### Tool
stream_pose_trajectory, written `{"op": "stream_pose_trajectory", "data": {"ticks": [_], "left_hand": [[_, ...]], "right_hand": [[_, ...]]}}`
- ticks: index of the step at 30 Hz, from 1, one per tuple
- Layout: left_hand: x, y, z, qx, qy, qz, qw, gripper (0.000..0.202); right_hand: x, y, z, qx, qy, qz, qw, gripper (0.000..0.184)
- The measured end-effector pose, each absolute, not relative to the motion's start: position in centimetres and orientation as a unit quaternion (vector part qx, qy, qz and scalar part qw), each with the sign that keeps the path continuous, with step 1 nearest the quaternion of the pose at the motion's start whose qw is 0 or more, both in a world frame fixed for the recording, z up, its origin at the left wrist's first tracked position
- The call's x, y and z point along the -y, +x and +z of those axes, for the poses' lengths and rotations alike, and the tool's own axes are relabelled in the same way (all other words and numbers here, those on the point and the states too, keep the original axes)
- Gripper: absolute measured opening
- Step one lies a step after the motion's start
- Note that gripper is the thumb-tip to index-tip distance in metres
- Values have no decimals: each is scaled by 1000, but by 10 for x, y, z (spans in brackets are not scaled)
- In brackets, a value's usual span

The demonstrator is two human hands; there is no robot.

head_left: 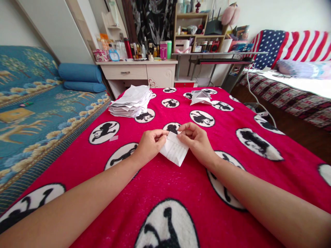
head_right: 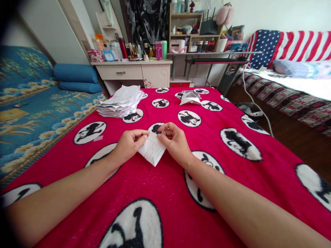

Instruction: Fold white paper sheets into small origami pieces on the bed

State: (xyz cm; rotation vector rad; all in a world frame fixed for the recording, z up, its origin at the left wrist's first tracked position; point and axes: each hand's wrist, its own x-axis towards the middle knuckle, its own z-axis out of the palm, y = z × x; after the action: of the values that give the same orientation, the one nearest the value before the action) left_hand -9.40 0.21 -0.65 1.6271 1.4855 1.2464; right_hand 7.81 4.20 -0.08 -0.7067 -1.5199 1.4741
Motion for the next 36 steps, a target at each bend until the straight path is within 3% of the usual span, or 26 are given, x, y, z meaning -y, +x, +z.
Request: {"op": "stream_pose_trajectory", "data": {"ticks": [5,12,30,33,36], "left_hand": [[-4,-98,-10,-507,661,499,237,44],[0,-101,-6,-427,797,419,80,52],[1,-102,-6,-404,818,407,47,36],[2,-101,-3,-412,801,427,79,27],[3,-99,0,-467,755,437,144,19]], "right_hand": [[-45,80,0,559,-310,621,454,22],[-49,82,-3,528,-311,640,463,21],[-51,82,-5,530,-311,646,453,19],[-50,83,-3,549,-309,635,448,19],[-50,84,-1,571,-299,633,428,33]]}}
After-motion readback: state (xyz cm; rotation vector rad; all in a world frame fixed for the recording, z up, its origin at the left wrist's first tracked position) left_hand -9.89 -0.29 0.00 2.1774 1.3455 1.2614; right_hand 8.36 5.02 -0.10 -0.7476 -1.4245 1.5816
